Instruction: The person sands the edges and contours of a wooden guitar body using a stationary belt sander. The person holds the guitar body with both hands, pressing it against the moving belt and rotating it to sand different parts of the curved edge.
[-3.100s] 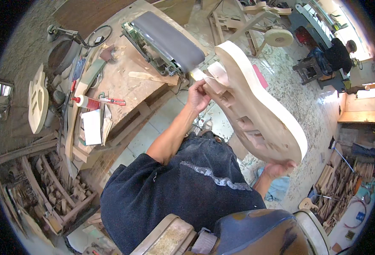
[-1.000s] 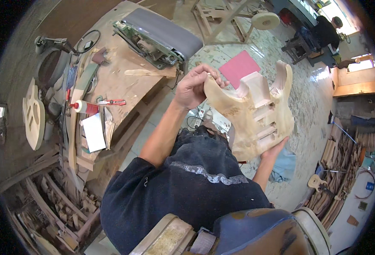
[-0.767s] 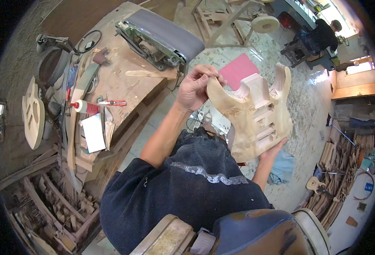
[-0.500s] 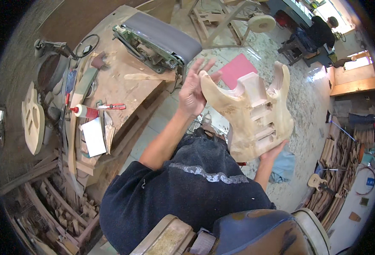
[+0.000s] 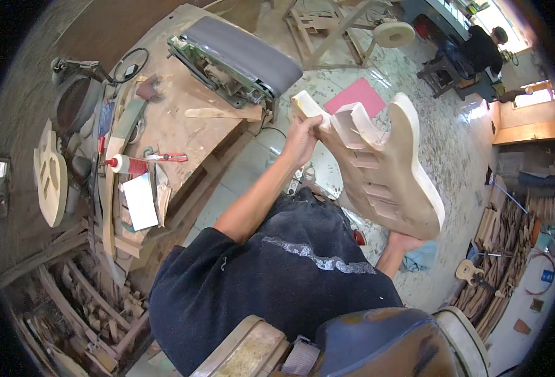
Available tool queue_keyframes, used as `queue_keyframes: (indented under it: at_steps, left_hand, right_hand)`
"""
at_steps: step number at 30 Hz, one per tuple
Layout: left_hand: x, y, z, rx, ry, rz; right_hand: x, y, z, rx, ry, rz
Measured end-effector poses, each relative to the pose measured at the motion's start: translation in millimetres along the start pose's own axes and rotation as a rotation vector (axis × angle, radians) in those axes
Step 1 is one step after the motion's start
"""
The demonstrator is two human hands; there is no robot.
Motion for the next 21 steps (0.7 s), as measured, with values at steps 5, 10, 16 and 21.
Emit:
queue_keyframes:
  at_steps: [5, 10, 16, 21]
  left_hand:
    - [-16.6, -29.5, -31.0, 0.056, 0.085, -0.012]
    - [-27.7, -44.0, -53.0, 0.094, 0.112, -0.017]
    - [-26.0, -44.9, -52.0, 0.064, 0.156, -0.09]
    - [-24.7, -45.4, -52.6, 0.074, 0.167, -0.102]
  right_hand:
    - [21.2, -9.7, -3.4, 0.019, 0.053, 0.028]
    - [30.0, -28.7, -7.5, -0.167, 0.073, 0.024]
    - [29.2, -36.7, -7.3, -0.112, 0.12, 0.009]
    - [28.8, -40.6, -11.2, -0.137, 0.129, 0.005]
Point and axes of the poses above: each hand's wrist, its own y-axis away from the middle knuckle, its own z-axis out of the palm, x = y × z, the point moved 4 cm from there along -y, towards the middle knuckle, and after that the axes turned 3 degrees about -x, right-handed, at the moved point
